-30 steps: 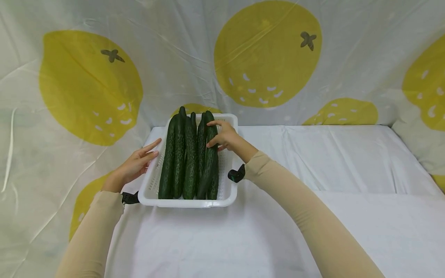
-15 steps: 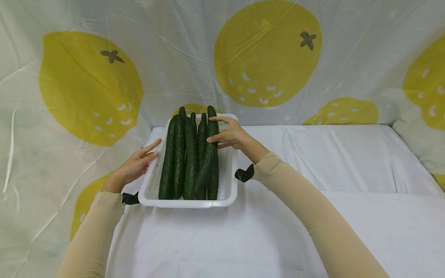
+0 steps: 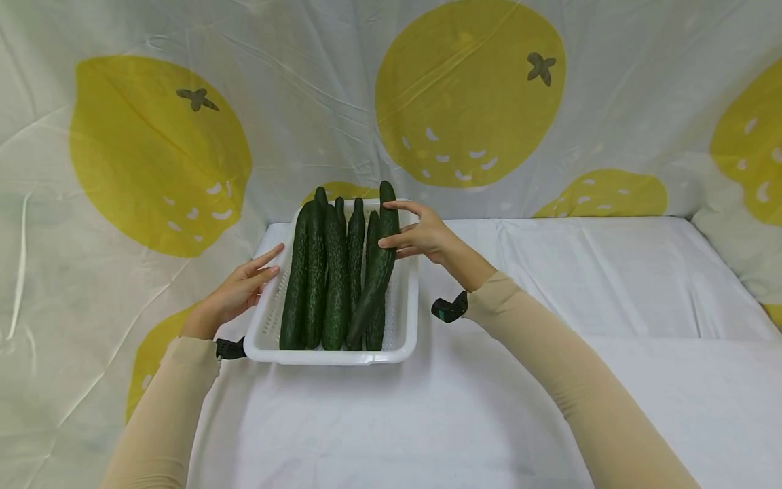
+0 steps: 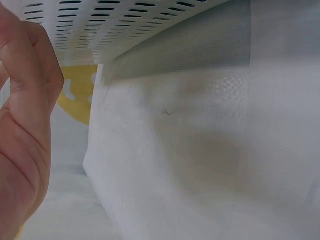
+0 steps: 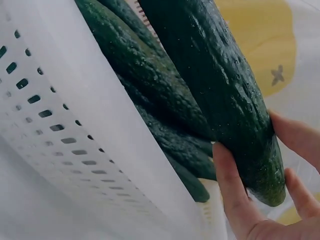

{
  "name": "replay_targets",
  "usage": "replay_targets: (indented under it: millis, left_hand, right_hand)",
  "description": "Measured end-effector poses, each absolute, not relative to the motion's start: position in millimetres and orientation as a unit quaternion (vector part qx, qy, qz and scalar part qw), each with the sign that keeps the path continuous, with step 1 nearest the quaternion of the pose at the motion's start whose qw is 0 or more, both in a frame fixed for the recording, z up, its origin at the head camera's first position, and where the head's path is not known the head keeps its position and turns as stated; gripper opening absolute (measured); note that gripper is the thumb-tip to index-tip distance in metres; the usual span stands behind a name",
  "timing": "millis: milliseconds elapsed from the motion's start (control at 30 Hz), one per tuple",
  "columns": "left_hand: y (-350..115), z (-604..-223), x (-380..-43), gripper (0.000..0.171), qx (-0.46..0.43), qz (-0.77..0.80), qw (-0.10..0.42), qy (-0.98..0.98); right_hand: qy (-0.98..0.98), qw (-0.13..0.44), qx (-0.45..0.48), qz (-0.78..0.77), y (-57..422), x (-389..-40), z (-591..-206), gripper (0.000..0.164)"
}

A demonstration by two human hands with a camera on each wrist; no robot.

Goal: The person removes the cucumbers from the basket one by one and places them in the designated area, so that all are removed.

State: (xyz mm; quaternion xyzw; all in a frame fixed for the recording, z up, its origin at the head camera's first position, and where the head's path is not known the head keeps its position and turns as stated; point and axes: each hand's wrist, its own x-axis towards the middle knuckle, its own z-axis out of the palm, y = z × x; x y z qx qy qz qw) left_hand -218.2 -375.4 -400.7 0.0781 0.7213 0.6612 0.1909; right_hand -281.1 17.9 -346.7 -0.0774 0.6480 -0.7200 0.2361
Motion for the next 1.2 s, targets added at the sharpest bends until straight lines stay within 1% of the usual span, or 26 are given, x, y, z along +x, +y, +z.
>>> replay_targets:
  millis: [367,600,1000,1200]
  left_hand:
    - [-376,-400,-218,0.059,0.076,0.653,0.190,0.729]
    - [-376,-401,-218,0.059,0.083,0.662,0.192,0.720]
    - [-375,-401,-217,0.060,0.081,0.662,0.191,0.720]
    - [-375,-401,-218,0.059,0.080,0.663,0.189,0.720]
  right_hand:
    - [0.637,0.237,-0.065,-0.731,45,-278,-338,0.077]
    - [0.625,0.251,-0.065,-0.737,62,-277,-334,0.078]
    - [0.645,0.259,-0.082,-0.714,94,-280,-342,0.077]
    - [0.653,0.264,-0.081,-0.705,108,-282,-350,0.080]
